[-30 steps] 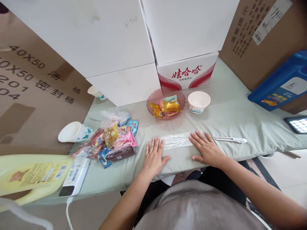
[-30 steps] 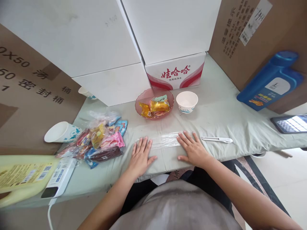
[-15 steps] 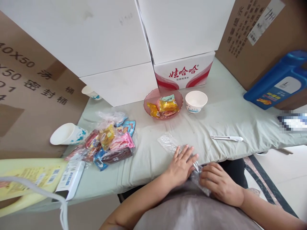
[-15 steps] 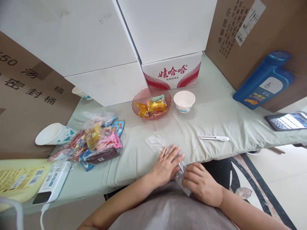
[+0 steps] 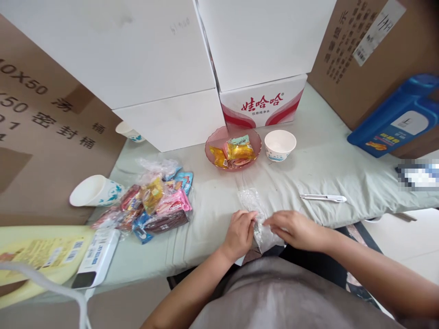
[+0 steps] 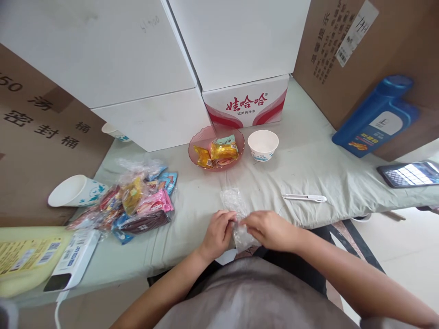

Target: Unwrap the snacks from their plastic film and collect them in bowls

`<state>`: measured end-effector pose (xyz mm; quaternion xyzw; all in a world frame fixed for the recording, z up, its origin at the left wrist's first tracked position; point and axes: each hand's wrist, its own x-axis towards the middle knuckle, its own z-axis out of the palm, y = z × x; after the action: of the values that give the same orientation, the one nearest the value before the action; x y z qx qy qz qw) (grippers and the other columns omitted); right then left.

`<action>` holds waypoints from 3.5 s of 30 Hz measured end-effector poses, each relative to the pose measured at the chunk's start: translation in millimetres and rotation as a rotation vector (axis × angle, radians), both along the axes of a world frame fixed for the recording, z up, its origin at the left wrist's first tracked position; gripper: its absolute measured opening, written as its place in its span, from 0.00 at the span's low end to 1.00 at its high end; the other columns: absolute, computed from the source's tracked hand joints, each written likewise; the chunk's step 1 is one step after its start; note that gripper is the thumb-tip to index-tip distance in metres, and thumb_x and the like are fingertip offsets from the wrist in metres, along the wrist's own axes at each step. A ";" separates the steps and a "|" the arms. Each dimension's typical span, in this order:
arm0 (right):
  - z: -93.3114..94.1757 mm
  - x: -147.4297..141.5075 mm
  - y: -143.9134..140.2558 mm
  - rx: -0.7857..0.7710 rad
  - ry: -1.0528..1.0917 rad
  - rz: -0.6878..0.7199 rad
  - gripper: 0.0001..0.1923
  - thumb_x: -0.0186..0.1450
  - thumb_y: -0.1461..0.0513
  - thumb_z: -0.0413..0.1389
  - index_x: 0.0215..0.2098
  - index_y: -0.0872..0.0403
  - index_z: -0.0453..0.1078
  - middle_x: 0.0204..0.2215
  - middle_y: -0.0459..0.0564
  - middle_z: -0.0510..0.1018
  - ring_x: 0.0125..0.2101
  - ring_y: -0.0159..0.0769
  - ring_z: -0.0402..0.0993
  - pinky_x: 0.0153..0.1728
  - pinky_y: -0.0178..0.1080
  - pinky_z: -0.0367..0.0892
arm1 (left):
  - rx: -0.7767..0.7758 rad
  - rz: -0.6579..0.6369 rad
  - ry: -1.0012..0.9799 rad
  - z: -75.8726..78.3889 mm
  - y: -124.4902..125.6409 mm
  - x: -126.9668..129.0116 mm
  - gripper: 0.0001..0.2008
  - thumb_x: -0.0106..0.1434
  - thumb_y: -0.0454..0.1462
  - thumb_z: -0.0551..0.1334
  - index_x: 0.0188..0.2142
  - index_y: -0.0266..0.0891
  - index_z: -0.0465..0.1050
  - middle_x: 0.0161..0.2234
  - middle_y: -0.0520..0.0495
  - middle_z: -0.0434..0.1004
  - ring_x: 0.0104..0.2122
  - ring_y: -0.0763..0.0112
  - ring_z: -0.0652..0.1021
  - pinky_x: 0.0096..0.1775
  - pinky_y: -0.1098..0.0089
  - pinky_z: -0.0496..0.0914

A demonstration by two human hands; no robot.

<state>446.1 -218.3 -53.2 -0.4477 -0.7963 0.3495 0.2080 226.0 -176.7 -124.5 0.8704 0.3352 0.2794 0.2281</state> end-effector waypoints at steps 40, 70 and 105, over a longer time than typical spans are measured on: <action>-28.9 -15.3 94.5 0.438 -0.486 -0.469 0.16 0.69 0.61 0.50 0.51 0.59 0.69 0.46 0.61 0.75 0.47 0.47 0.70 0.47 0.46 0.64 | 0.110 0.011 0.066 -3.0 63.3 3.8 0.04 0.61 0.35 0.63 0.29 0.39 0.72 0.35 0.46 0.75 0.41 0.61 0.72 0.44 0.59 0.68; -55.3 -25.9 17.0 0.491 -0.298 -0.091 0.09 0.72 0.64 0.46 0.40 0.55 0.68 0.28 0.47 0.73 0.26 0.30 0.69 0.28 0.34 0.59 | 0.061 -0.225 -0.008 -2.9 55.7 0.6 0.24 0.67 0.36 0.55 0.62 0.41 0.56 0.59 0.38 0.67 0.56 0.60 0.71 0.54 0.56 0.67; -64.7 -39.1 31.2 0.441 -0.424 -0.114 0.12 0.68 0.66 0.52 0.48 0.53 0.71 0.44 0.53 0.75 0.44 0.41 0.66 0.45 0.43 0.64 | 0.018 0.089 -0.079 -6.3 58.9 0.3 0.17 0.54 0.25 0.55 0.42 0.39 0.70 0.46 0.43 0.72 0.49 0.59 0.71 0.52 0.54 0.69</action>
<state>407.0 -187.1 -117.9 -0.4986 -0.8522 0.0548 0.1484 226.3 -117.8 -130.8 0.8449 0.3617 0.3264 0.2206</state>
